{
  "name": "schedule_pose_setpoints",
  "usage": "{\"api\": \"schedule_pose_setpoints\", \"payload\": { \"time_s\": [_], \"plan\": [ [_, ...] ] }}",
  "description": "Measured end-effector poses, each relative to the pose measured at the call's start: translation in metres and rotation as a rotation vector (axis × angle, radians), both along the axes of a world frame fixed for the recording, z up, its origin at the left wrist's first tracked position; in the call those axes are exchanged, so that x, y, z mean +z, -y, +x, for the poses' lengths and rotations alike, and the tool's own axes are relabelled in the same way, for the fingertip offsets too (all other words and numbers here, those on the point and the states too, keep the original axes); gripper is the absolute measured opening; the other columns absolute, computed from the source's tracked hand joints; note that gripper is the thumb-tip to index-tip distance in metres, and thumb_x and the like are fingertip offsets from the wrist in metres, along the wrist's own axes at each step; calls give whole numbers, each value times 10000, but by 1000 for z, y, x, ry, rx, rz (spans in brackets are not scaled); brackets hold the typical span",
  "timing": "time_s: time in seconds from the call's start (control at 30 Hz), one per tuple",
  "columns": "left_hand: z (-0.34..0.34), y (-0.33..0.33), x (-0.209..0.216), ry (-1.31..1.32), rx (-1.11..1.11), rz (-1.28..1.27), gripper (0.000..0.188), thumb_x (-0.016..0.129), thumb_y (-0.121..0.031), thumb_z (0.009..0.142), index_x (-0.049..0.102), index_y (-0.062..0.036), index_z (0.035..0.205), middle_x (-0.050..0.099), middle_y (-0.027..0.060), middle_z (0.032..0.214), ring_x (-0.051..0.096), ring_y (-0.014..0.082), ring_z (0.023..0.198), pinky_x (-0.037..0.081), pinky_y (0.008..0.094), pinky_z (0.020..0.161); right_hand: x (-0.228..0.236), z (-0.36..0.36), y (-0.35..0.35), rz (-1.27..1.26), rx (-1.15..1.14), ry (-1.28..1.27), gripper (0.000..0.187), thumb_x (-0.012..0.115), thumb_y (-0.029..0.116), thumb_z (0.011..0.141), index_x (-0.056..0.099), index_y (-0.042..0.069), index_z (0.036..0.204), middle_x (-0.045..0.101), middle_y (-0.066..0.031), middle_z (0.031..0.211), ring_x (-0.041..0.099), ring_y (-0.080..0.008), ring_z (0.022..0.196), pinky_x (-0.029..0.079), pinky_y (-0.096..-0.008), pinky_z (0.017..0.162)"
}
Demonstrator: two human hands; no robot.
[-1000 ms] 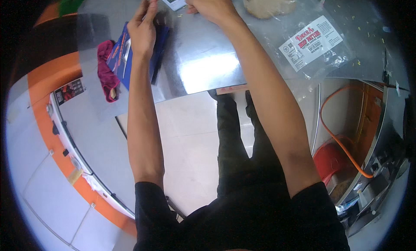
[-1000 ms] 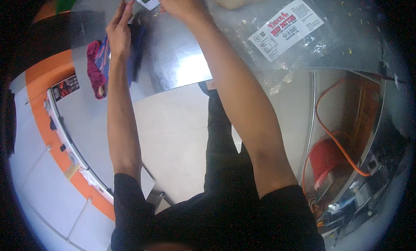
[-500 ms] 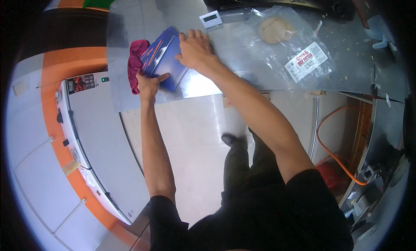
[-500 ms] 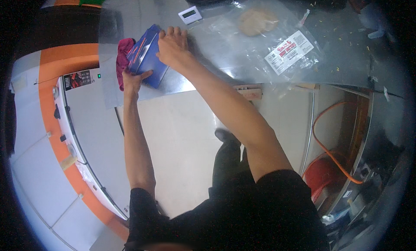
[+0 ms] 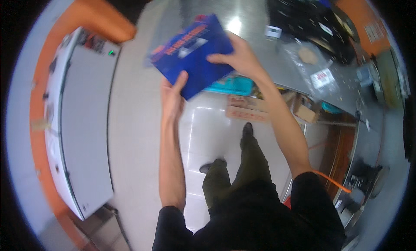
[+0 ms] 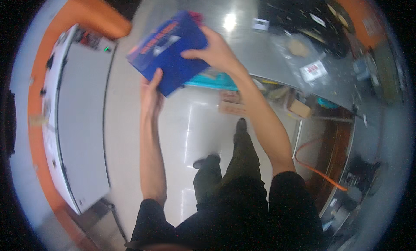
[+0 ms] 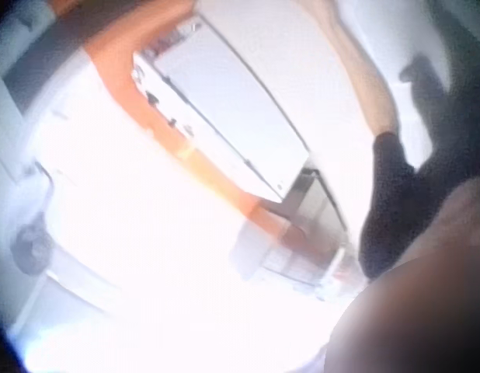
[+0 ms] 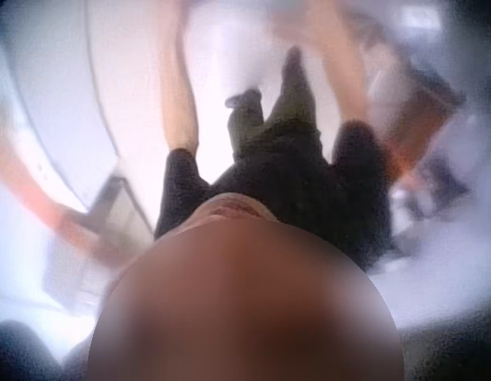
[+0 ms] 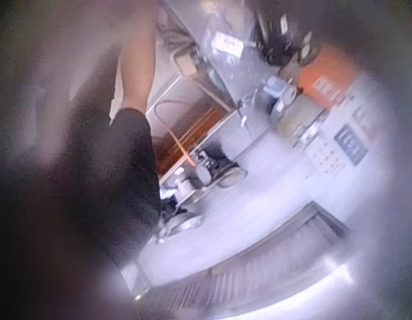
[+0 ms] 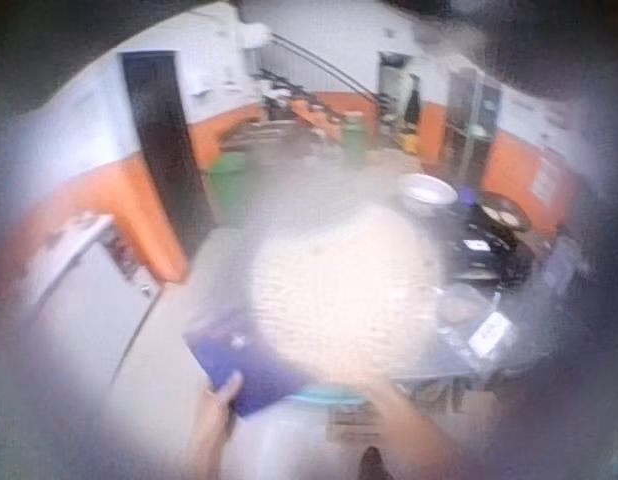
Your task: The person retrieves a food box and places it on a counter. They open a cooler, take out a bun, and place it in the box. They then retrieve fried chicken from a warmer, slice it, and add it to the box along with scrambled eggs. Finally, they place the box into a plastic bag.
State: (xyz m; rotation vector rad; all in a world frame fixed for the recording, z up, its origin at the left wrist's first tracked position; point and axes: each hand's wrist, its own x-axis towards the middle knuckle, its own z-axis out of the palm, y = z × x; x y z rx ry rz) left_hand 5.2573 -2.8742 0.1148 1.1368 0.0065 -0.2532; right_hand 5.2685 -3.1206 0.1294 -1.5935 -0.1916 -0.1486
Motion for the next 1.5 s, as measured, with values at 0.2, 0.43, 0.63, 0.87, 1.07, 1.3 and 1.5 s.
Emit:
{"api": "schedule_pose_setpoints", "payload": {
  "time_s": [0.2, 0.43, 0.63, 0.87, 1.07, 1.3, 1.5],
  "plan": [
    [-238, -266, 70, -227, -115, -242, 554, 579, -328, 1080, 414, -15, 1506, 577, 186, 1414, 654, 358, 1208, 612, 580, 948, 46, -155, -252, 226, 287, -418, 577, 821, 5, 844, 590, -9, 1372, 705, -87, 1245, 662, -177, 1120, 511, -343, 1025],
    [-475, -527, 127, -117, 510, -236, 448, 567, -272, 1094, 477, -2, 1439, 658, 158, 1253, 739, 312, 992, 674, 493, 812, 66, -284, -592, 314, 740, -667, 491, 750, -22, 877, 608, -10, 1347, 706, -93, 1240, 668, -195, 1122, 501, -358, 1035],
    [-640, -656, 82, -39, 721, -73, 509, 672, -282, 1047, 469, -10, 1426, 683, 111, 1155, 743, 223, 839, 637, 357, 779, 39, -371, -827, -95, 1581, -510, 620, 761, 12, 905, 481, 14, 1459, 636, -107, 1347, 623, -213, 1230, 488, -392, 1088],
    [-792, -745, -29, -219, 1571, -585, 624, 657, -216, 1045, 365, -38, 1567, 647, 160, 1261, 655, 272, 1164, 647, 455, 875, -39, -533, -1121, -795, 2209, 188, 665, 763, 304, 947, 485, -22, 1455, 606, -230, 1402, 620, -351, 1268, 485, -449, 1089],
    [-954, -703, -149, -1489, 2092, 176, 777, 522, -40, 904, 349, -210, 1642, 668, 243, 1342, 674, 344, 1164, 534, 468, 1010, -39, -718, -1349, -1179, 2781, 878, 385, 684, 360, 949, 775, -4, 1034, 763, -233, 989, 736, -365, 1000, 558, -458, 931],
    [-1027, -802, -251, -1842, 1935, -760, 592, 519, -168, 914, 503, -49, 1493, 671, 303, 1284, 669, 461, 1172, 539, 532, 1009, -104, -889, -1540, -1288, 3237, 569, 429, 648, 287, 974, 684, 41, 1324, 650, -181, 1399, 619, -313, 1281, 478, -419, 1093],
    [-1237, -1129, -253, -1600, 1860, -179, 369, 594, -120, 829, 681, 29, 1155, 716, 312, 1089, 721, 436, 1016, 564, 562, 859, -71, -954, -1706, -1563, 3063, 80, 332, 663, 141, 1006, 673, 28, 1318, 614, -163, 1448, 605, -273, 1287, 454, -385, 1112]
  ]
}}
